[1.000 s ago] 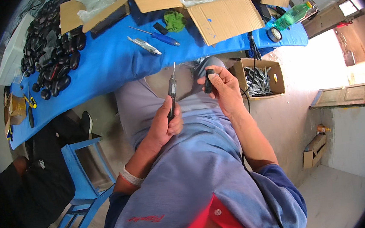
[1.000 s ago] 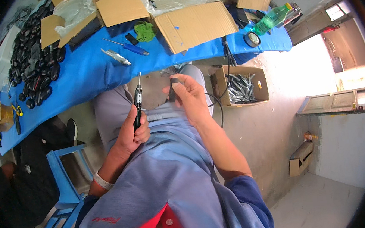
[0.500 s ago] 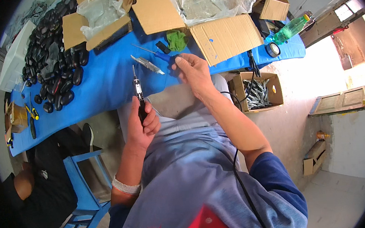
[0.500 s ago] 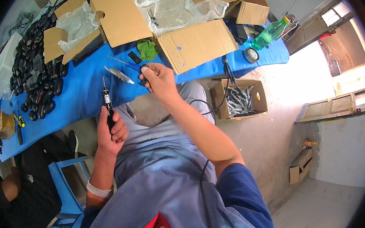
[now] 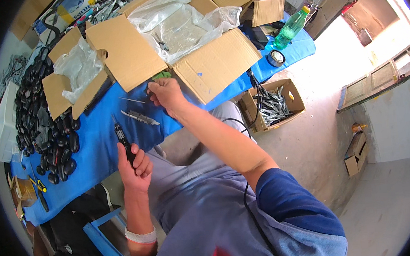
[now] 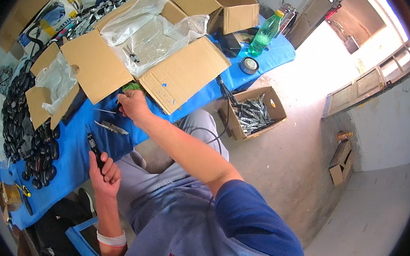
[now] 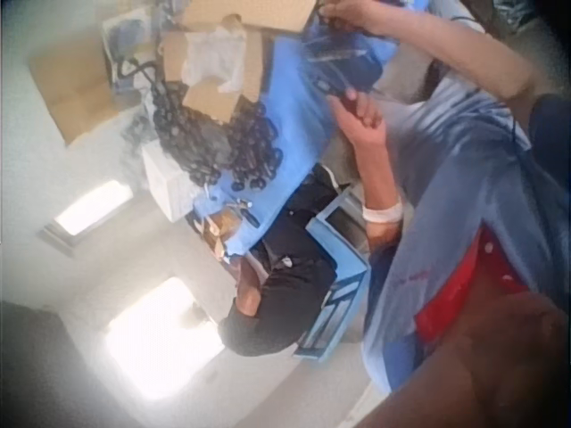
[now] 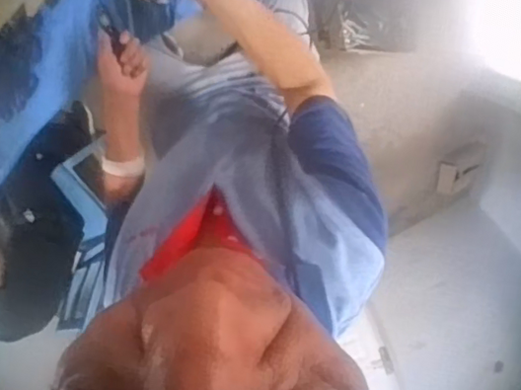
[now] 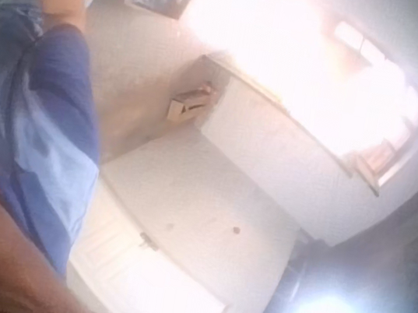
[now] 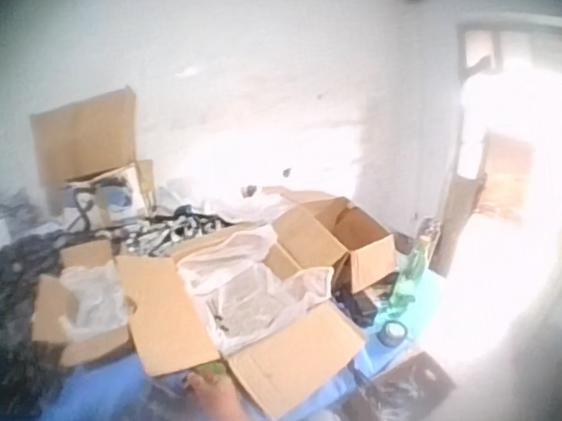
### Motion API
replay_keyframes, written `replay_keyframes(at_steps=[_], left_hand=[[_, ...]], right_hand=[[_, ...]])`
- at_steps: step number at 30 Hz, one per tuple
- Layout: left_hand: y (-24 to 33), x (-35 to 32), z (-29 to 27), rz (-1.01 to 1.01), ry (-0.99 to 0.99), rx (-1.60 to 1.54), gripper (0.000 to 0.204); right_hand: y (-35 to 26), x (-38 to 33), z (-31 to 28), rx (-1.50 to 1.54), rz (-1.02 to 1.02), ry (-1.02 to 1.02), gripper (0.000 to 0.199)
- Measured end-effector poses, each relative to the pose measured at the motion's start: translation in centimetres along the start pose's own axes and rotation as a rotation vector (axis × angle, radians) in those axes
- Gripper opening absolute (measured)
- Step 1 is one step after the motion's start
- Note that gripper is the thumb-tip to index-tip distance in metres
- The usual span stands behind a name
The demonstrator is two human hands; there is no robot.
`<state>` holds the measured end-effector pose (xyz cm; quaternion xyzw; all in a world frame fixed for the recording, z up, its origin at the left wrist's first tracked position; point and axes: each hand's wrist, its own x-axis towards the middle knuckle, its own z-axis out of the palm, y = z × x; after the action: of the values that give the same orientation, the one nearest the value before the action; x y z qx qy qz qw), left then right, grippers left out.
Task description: The person uses hands and tools to assemble small electronic components, including using a screwdriver to tighten parts and picking up items from boxes.
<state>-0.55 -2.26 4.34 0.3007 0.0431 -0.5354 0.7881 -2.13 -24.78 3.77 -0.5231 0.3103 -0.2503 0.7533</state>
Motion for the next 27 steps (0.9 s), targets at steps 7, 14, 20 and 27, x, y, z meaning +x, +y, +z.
replay_keyframes(at_steps=[7,14,20,27], left_hand=[[-1.3,-0.4,-1.2,-0.028,0.044,-0.018,0.045],[-1.2,0.2,-1.4,-0.075,-0.054,-0.042,0.047],[-2.1,0.1,-1.9,-0.082,-0.041,-0.066,0.047],[-2.4,0.5,-2.5,-0.067,-0.020,-0.051,0.050]], right_hand=[[0.3,1.6,1.1,0.150,-0.121,0.032,0.011],[0.5,2.1,-0.1,0.075,-0.213,-0.035,0.025],[0.8,1.4,-1.1,-0.195,-0.281,-0.064,0.020],[0.6,1.0,-1.6,-0.725,-0.556,0.178,0.019]])
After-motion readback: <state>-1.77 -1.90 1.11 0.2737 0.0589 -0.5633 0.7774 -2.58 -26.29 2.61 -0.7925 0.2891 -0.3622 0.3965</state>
